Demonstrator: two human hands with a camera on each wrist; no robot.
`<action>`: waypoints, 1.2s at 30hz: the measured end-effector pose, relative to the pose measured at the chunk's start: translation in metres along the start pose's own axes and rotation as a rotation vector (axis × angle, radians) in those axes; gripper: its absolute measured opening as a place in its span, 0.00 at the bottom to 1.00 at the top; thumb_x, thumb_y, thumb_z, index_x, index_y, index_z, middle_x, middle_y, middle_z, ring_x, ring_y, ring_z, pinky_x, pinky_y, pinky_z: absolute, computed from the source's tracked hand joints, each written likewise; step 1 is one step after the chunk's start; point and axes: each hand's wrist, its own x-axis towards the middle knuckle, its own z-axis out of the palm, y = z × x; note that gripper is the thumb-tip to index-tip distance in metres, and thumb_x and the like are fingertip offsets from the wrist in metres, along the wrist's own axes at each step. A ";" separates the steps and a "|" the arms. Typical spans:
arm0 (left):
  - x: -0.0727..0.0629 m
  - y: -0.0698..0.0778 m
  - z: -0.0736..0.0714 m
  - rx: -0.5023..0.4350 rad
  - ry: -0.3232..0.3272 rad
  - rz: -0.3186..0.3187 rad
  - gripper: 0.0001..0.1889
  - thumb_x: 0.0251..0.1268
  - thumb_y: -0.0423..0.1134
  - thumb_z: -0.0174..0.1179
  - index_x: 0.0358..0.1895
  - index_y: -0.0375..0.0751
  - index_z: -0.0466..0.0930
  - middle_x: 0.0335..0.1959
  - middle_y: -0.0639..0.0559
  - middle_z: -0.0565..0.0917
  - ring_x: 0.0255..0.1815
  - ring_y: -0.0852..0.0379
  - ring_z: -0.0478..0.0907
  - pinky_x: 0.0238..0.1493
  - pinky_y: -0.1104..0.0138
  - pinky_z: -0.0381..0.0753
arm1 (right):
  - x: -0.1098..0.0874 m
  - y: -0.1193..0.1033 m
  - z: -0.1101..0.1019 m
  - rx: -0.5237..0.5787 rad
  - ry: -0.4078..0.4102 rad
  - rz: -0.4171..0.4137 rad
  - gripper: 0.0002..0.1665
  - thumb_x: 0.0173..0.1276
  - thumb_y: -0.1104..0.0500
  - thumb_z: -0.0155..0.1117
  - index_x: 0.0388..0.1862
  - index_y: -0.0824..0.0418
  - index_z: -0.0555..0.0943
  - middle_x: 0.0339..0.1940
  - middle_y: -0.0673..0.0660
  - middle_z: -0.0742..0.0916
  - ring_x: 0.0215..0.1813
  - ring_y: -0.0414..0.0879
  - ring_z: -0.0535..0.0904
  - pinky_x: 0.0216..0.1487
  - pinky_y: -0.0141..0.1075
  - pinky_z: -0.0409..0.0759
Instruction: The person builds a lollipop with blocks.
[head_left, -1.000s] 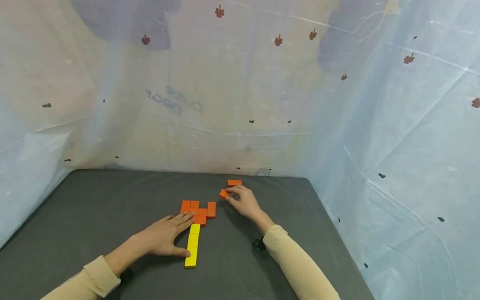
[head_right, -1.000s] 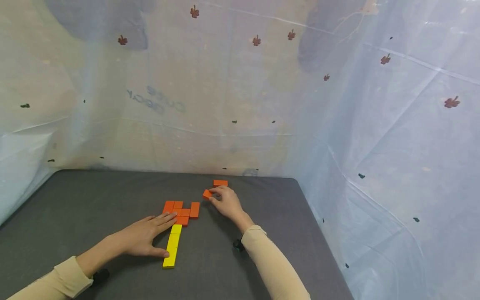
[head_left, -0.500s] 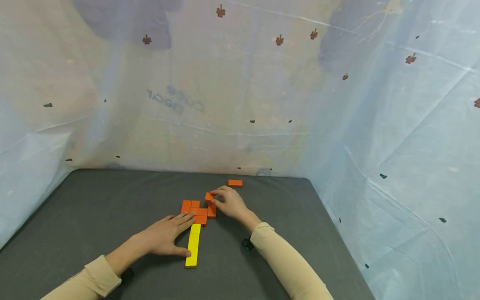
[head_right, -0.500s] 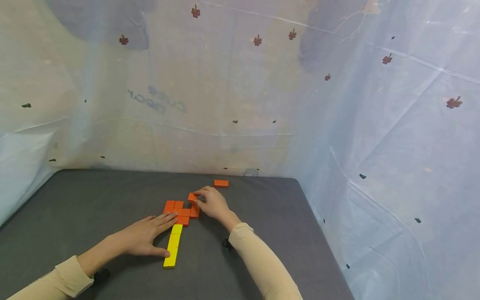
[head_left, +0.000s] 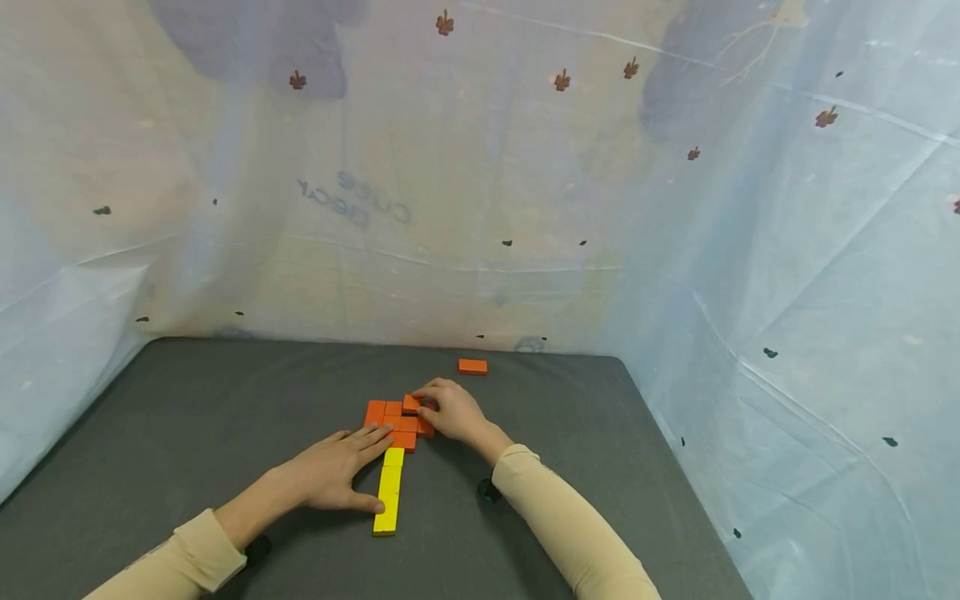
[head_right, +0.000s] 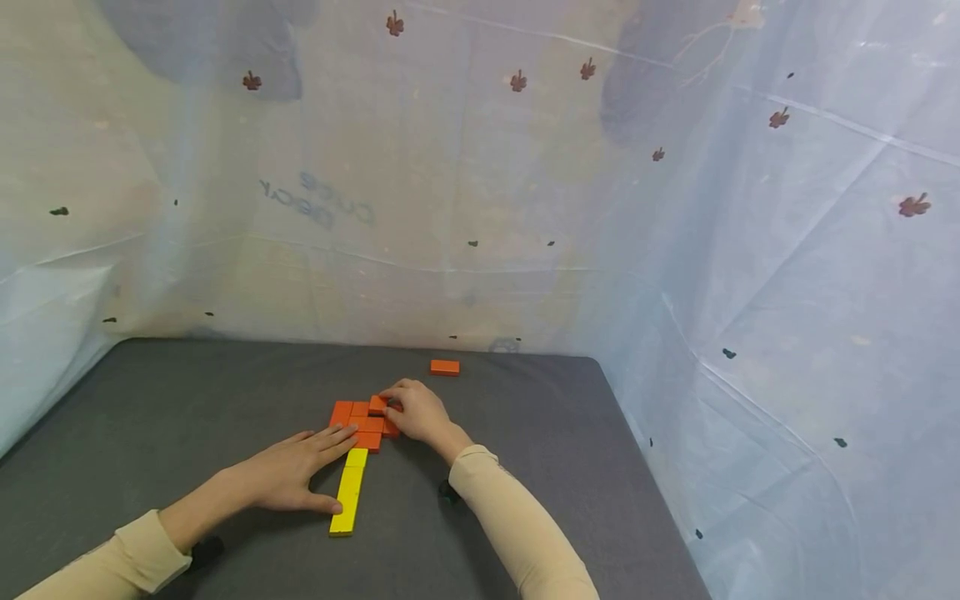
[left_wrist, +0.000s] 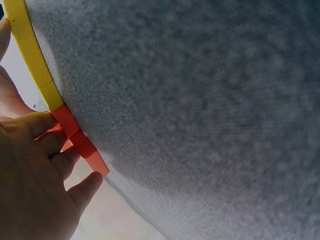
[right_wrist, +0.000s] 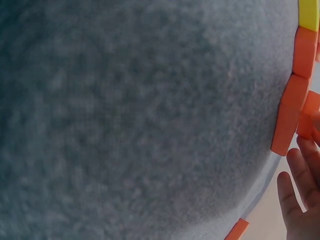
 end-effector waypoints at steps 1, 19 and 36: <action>0.000 0.000 0.000 0.001 -0.001 -0.001 0.61 0.54 0.85 0.53 0.83 0.46 0.58 0.85 0.48 0.56 0.83 0.43 0.56 0.75 0.37 0.61 | 0.000 -0.001 0.000 -0.008 -0.004 0.004 0.19 0.79 0.53 0.65 0.65 0.51 0.85 0.60 0.52 0.85 0.58 0.46 0.82 0.57 0.38 0.83; 0.000 0.002 -0.002 -0.009 -0.003 -0.007 0.60 0.54 0.85 0.54 0.83 0.46 0.59 0.84 0.48 0.57 0.83 0.43 0.56 0.75 0.38 0.61 | 0.001 -0.001 0.003 -0.029 -0.080 0.006 0.18 0.79 0.53 0.63 0.64 0.52 0.85 0.59 0.52 0.86 0.60 0.47 0.81 0.62 0.40 0.81; 0.000 0.000 0.000 -0.026 -0.017 -0.022 0.60 0.54 0.84 0.55 0.84 0.47 0.58 0.84 0.49 0.58 0.84 0.44 0.55 0.76 0.37 0.59 | 0.001 0.002 0.007 0.018 -0.065 0.007 0.18 0.80 0.54 0.62 0.64 0.53 0.85 0.59 0.52 0.86 0.60 0.47 0.81 0.63 0.40 0.80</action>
